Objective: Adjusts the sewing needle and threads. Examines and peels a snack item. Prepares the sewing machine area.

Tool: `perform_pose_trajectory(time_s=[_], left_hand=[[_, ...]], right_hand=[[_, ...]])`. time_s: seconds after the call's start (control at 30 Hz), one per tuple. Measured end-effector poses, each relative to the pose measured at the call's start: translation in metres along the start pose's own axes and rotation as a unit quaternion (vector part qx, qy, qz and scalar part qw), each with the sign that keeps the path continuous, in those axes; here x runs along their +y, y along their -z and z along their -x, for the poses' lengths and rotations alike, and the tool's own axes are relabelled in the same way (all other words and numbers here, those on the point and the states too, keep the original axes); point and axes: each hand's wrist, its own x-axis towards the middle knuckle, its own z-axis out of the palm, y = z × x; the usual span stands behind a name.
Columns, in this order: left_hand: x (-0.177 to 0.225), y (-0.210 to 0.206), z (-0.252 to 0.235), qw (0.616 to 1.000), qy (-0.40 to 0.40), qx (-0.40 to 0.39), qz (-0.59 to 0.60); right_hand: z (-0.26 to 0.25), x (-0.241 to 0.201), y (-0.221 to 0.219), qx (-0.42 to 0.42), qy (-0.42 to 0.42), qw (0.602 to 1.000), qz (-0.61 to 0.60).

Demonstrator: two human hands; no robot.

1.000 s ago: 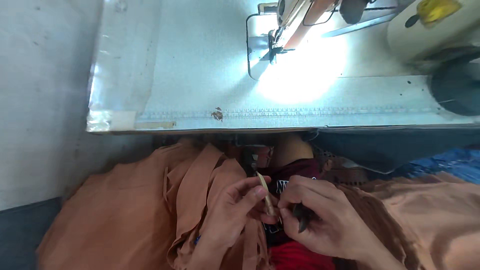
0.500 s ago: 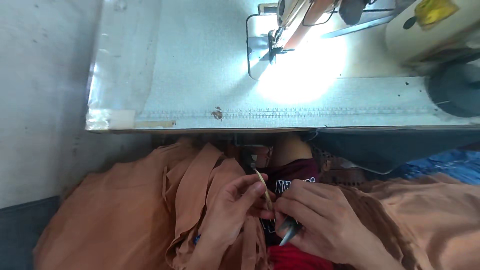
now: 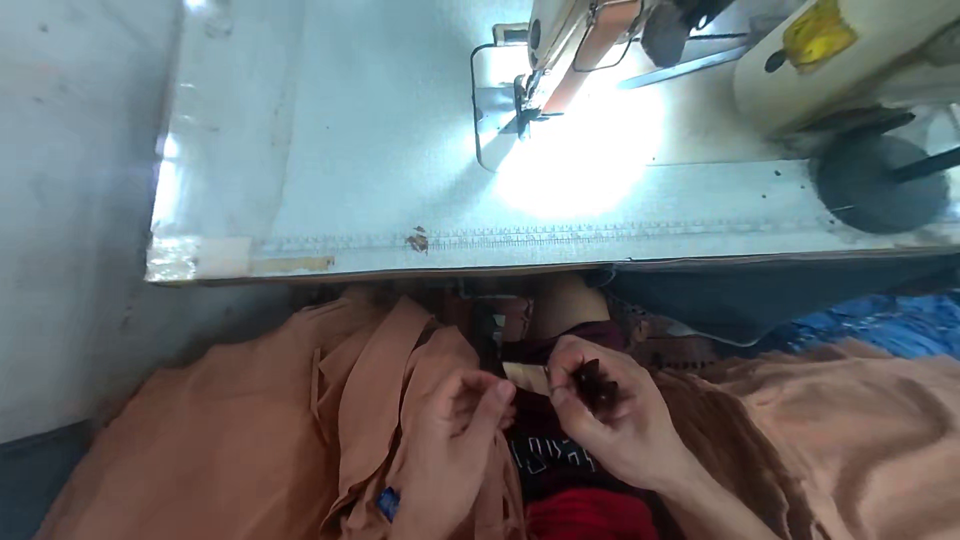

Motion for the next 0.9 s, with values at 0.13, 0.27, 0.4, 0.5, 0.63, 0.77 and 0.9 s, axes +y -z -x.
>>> perform_pose_trajectory(time_s=[0.13,0.27,0.4,0.5,0.63,0.77,0.9], left_hand=[[-0.003,-0.005,0.002,0.987,-0.128,0.032,-0.092],[-0.003,-0.012,-0.002,0.986,-0.143,0.028,-0.081],[-0.004,-0.012,-0.004,0.980,-0.166,0.031,-0.109],[-0.005,-0.013,-0.005,0.966,-0.199,0.048,-0.159],[-0.007,-0.014,-0.006,0.956,-0.211,0.054,-0.199],[-0.007,-0.015,-0.006,0.961,-0.200,0.060,-0.180],[-0.007,-0.016,-0.006,0.969,-0.179,0.071,-0.155]], right_hand=[[0.000,0.004,-0.008,0.020,-0.012,1.000,0.000],[-0.001,0.003,-0.014,0.018,-0.006,0.999,0.037],[-0.001,0.003,-0.014,0.022,0.022,0.993,0.115],[-0.001,0.004,-0.015,0.024,0.034,0.988,0.150],[-0.002,0.005,-0.015,0.026,0.044,0.984,0.169],[-0.003,0.004,-0.015,0.035,0.050,0.980,0.190],[-0.002,0.002,-0.013,0.046,0.043,0.976,0.210]])
